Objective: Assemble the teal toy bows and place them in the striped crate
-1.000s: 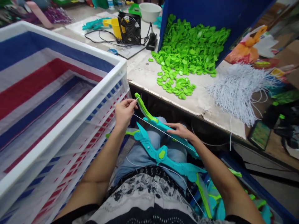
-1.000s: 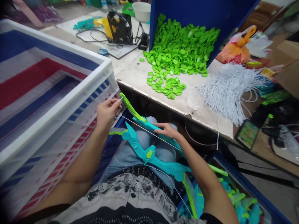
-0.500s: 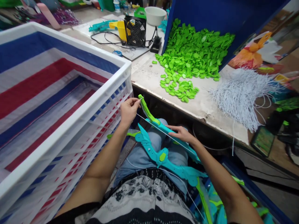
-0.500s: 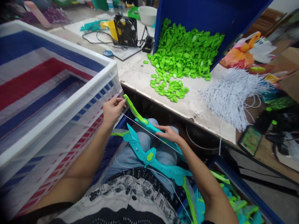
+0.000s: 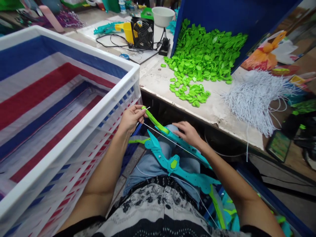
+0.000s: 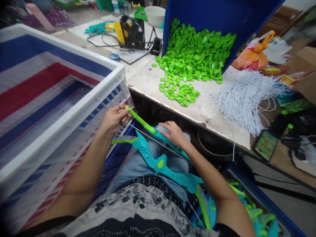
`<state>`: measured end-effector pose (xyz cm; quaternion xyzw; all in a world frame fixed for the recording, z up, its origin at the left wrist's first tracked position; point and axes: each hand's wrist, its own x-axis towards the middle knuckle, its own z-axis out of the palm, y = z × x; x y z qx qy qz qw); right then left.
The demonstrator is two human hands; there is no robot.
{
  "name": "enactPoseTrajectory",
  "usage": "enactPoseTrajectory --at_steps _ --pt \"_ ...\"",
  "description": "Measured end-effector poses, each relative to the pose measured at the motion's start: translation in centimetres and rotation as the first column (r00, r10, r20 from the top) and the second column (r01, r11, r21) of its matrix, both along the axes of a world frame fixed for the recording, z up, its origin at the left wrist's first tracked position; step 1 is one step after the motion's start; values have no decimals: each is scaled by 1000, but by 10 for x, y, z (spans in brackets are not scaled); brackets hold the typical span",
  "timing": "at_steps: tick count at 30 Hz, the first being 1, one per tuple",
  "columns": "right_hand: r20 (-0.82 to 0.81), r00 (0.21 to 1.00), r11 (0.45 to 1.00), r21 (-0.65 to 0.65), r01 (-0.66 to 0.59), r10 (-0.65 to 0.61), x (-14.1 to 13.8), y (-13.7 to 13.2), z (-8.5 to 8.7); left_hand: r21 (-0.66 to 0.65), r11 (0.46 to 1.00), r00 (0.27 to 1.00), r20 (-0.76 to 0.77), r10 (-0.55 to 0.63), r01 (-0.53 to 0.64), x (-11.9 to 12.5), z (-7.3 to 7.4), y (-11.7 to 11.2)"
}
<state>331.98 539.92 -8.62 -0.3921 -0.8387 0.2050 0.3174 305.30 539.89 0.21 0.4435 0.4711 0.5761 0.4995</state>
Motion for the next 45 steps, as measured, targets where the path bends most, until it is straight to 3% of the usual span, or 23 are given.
enactPoseTrajectory --at_steps 3,7,10,15,17,19,20,22,23,25,27,30,32,33,35,37,39,41,42,43,45 --pt "-176 984 994 109 -13 33 -49 24 38 -13 1000 1000 17 -9 9 -2 -2 -8" --pt "-293 938 982 85 -169 186 -103 50 71 -24 1000 999 42 -10 11 -6 -4 -15" --pt "-270 932 970 91 -226 243 -118 56 78 -37 999 999 52 -7 9 -10 -5 -17" --pt "-141 951 943 230 -240 276 -125 47 78 -83 997 1000 -25 3 -5 -12 -8 -22" --pt "-109 947 926 270 -264 302 -129 49 77 -59 996 990 -127 63 -71 -10 -12 -24" --pt "-125 944 926 272 -263 305 -129 64 79 65 983 952 -245 182 -171 -6 -17 -25" --pt "-162 950 942 252 -222 267 -126 76 82 144 967 929 -277 245 -212 -4 -19 -26" --pt "-295 954 987 159 -11 58 -116 105 92 277 926 899 -286 333 -255 1 -22 -28" --pt "-377 921 986 85 143 -101 -110 118 98 320 916 896 -288 338 -243 3 -22 -28" --pt "-511 785 925 -53 377 -349 -103 129 110 353 922 896 -341 285 -159 7 -19 -27" --pt "-585 740 923 -40 383 -332 -106 115 115 278 956 913 -360 192 -92 9 -12 -21" --pt "-524 852 968 215 129 3 -129 61 101 35 997 997 -37 74 -73 7 1 -8" --pt "-476 871 946 321 46 119 -146 28 84 -64 998 987 156 30 -20 4 7 -1" --pt "-478 867 938 343 38 140 -152 17 76 -78 997 984 178 23 -10 1 10 1" --pt "-525 840 940 336 57 137 -158 8 63 -56 997 995 84 48 -43 -5 16 1" --pt "-579 809 958 275 78 100 -160 11 56 47 992 983 -143 119 -113 -12 21 -3" --pt "-629 775 979 188 75 61 -161 16 55 201 969 876 -430 216 -140 -16 26 -8" --pt "-674 738 993 108 52 34 -162 17 56 322 935 737 -593 323 -150 -16 28 -13" --pt "-701 713 996 79 49 20 -163 17 58 340 927 722 -601 344 -159 -14 28 -15" --pt "-727 687 997 59 56 4 -163 16 60 326 929 754 -563 338 -173 -12 27 -16" --pt "-765 644 994 46 98 -27 -165 14 64 228 955 877 -398 268 -189 -6 25 -18"
